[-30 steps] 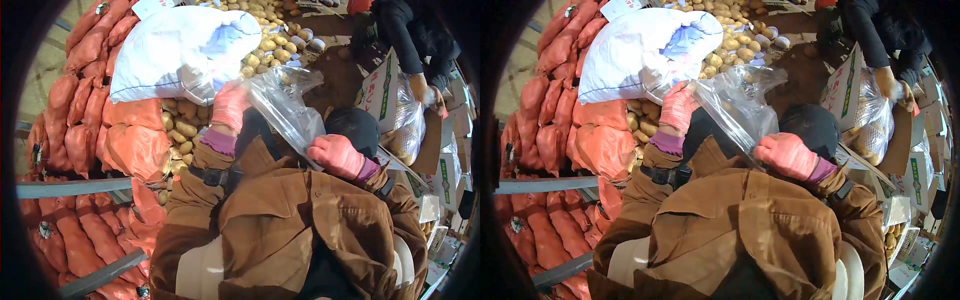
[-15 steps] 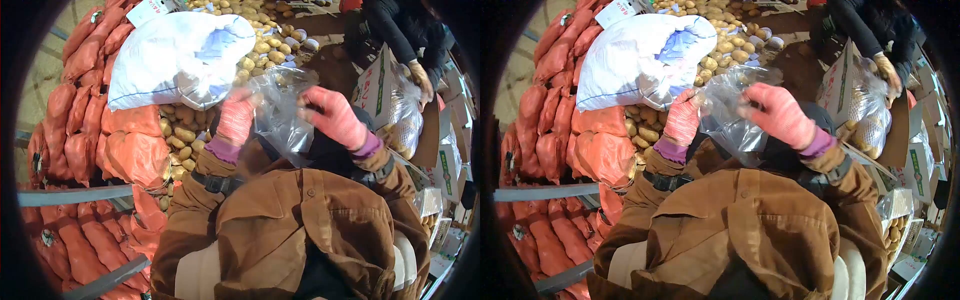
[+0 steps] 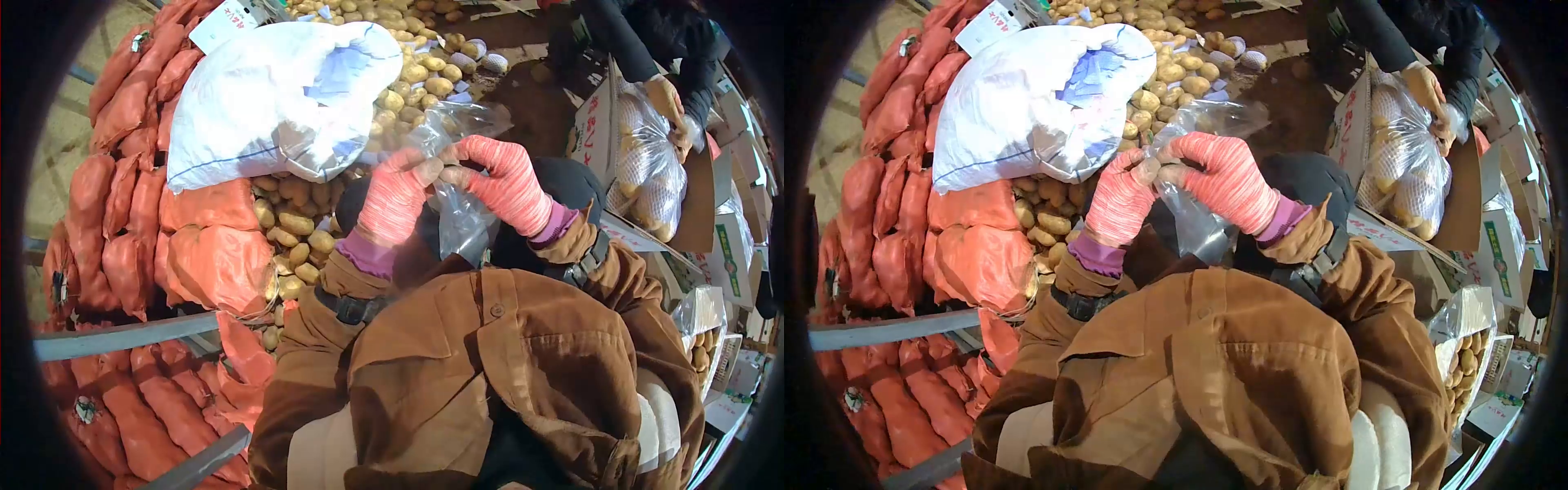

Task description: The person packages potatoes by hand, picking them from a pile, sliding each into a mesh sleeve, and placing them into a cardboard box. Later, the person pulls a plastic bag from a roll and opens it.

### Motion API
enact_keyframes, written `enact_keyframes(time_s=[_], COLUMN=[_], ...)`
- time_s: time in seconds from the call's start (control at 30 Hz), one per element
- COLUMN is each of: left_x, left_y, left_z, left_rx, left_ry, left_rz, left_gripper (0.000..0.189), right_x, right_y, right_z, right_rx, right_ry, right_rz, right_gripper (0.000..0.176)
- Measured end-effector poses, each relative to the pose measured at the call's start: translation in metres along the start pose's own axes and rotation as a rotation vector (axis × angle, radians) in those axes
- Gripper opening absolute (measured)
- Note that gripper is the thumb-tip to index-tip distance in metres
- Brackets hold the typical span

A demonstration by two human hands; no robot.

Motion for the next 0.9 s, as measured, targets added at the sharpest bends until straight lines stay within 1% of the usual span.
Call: enact_keyframes(time_s=[0.07,0.1,0.13,0.2,0.27,0.3,0.33,0.37,0.43,0.47,0.57,0.6,0.67,0.7,0.77,0.83,0.9], left_x=[-0.001,0.001,0.004,0.003,-0.004,-0.002,0.001,0.003,-0.006,-0.009,-0.005,-0.004,-0.004,-0.003,-0.002,-0.002,-0.001], left_y=[-0.007,-0.009,-0.01,-0.011,-0.01,-0.012,-0.015,-0.018,0.007,0.015,0.002,0.003,0.004,0.005,0.008,0.006,0.001], left_z=[0.0,-0.005,-0.009,-0.01,-0.001,-0.004,-0.009,-0.011,0.014,0.023,0.014,0.016,0.022,0.025,0.034,0.024,0.011], left_rx=[-0.075,0.057,0.19,0.117,-0.296,-0.298,-0.299,-0.3,-0.169,-0.104,-0.047,-0.126,-0.285,-0.311,-0.363,0.122,0.158], left_ry=[-0.034,-0.04,-0.045,-0.061,-0.081,-0.095,-0.109,-0.124,-0.091,-0.075,-0.096,-0.151,-0.261,-0.286,-0.341,-0.124,0.007], left_rz=[-0.017,0.04,0.097,0.097,-0.018,-0.021,-0.024,-0.027,0.006,0.021,0.058,0.049,0.029,0.022,0.006,0.108,0.1], left_gripper=[0.026,0.027,0.029,0.03,0.031,0.031,0.03,0.03,0.031,0.031,0.029,0.027,0.024,0.024,0.023,0.023,0.023], right_x=[-0.001,-0.001,-0.003,-0.006,-0.005,-0.006,-0.007,-0.007,-0.008,-0.012,-0.011,-0.01,-0.01,-0.01,-0.011,-0.013,-0.015], right_y=[0.006,0.009,0.014,0.025,0.027,0.029,0.035,0.031,0.019,0.026,0.029,0.019,0.015,0.013,0.009,0.009,0.012], right_z=[0.0,0.0,-0.001,-0.001,-0.01,-0.014,-0.017,-0.015,-0.007,-0.003,-0.003,-0.005,-0.005,-0.006,-0.004,-0.001,0.003], right_rx=[-0.04,-0.059,0.043,0.248,0.379,0.445,0.405,0.317,0.141,0.155,-0.078,-0.203,-0.229,-0.244,-0.306,-0.364,-0.419], right_ry=[-0.042,-0.064,-0.03,0.04,0.062,0.073,0.095,0.08,0.052,0.065,0.092,0.09,0.097,0.103,0.062,0.031,0.012], right_rz=[0.057,0.084,0.122,0.196,0.249,0.275,0.304,0.236,0.1,0.128,0.068,-0.02,-0.066,-0.089,-0.045,-0.04,-0.076], right_gripper=[0.013,0.012,0.012,0.011,0.013,0.014,0.02,0.021,0.025,0.031,0.033,0.032,0.028,0.027,0.024,0.022,0.021])
Point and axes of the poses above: each hand's wrist, its own x-axis towards the middle knuckle, its own z-axis out of the palm, y = z × x, the point moved 7 cm from there along x, towards the middle knuckle
